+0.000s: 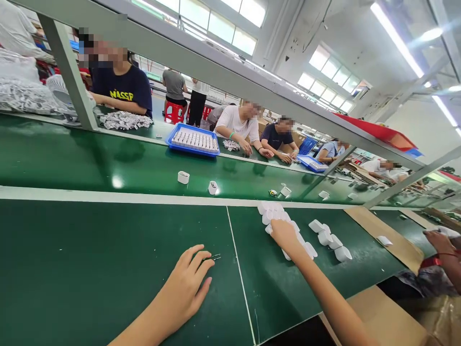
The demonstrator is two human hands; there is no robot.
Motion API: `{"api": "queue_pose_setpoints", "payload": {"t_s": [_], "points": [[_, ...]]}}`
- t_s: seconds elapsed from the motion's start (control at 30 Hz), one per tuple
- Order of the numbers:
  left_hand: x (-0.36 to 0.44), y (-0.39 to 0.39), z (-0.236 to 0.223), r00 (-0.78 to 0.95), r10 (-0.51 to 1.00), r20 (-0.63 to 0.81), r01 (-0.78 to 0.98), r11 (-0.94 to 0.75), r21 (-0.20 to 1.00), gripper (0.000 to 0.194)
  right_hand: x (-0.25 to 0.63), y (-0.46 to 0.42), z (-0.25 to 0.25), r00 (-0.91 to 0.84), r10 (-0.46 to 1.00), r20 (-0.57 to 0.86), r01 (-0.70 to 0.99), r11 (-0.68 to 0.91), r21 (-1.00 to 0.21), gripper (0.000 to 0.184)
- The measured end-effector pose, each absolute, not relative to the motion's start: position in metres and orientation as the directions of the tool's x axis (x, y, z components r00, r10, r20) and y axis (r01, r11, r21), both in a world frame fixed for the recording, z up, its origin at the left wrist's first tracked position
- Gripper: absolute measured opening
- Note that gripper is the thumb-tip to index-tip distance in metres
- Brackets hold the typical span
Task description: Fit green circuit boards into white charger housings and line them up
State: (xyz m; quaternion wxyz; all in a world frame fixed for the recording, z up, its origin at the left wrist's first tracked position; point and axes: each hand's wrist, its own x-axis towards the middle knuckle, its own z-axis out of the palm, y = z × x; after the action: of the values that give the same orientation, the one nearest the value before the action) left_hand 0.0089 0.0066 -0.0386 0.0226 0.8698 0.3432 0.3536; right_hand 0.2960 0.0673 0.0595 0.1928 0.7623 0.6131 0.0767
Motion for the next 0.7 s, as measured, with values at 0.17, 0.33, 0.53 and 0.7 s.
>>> {"api": "queue_pose_setpoints", "payload": {"t_s": [0.17,0.33,0.53,0.7], "points": [[0.008,0.011,-0.038,0.430,0.630,0.646,0.660,-0.708,0.251,0.025,0.283,0.066,0.047,0.220,0.965,-0.142,0.894,-0.141,0.425,0.015],[0.005,0.011,-0.041,0.410,0.671,0.618,0.678,-0.677,0.285,0.027,0.289,0.071,0.044,0.269,0.953,-0.137,0.878,-0.184,0.442,0.012],[0.006,0.007,-0.048,0.433,0.696,0.573,0.644,-0.683,0.344,0.027,0.300,0.070,0.038,0.306,0.942,-0.138,0.863,-0.213,0.457,0.010],[0.007,0.010,-0.042,0.412,0.708,0.574,0.632,-0.676,0.379,0.025,0.302,0.073,0.047,0.299,0.943,-0.147,0.878,-0.212,0.429,0.017]]}}
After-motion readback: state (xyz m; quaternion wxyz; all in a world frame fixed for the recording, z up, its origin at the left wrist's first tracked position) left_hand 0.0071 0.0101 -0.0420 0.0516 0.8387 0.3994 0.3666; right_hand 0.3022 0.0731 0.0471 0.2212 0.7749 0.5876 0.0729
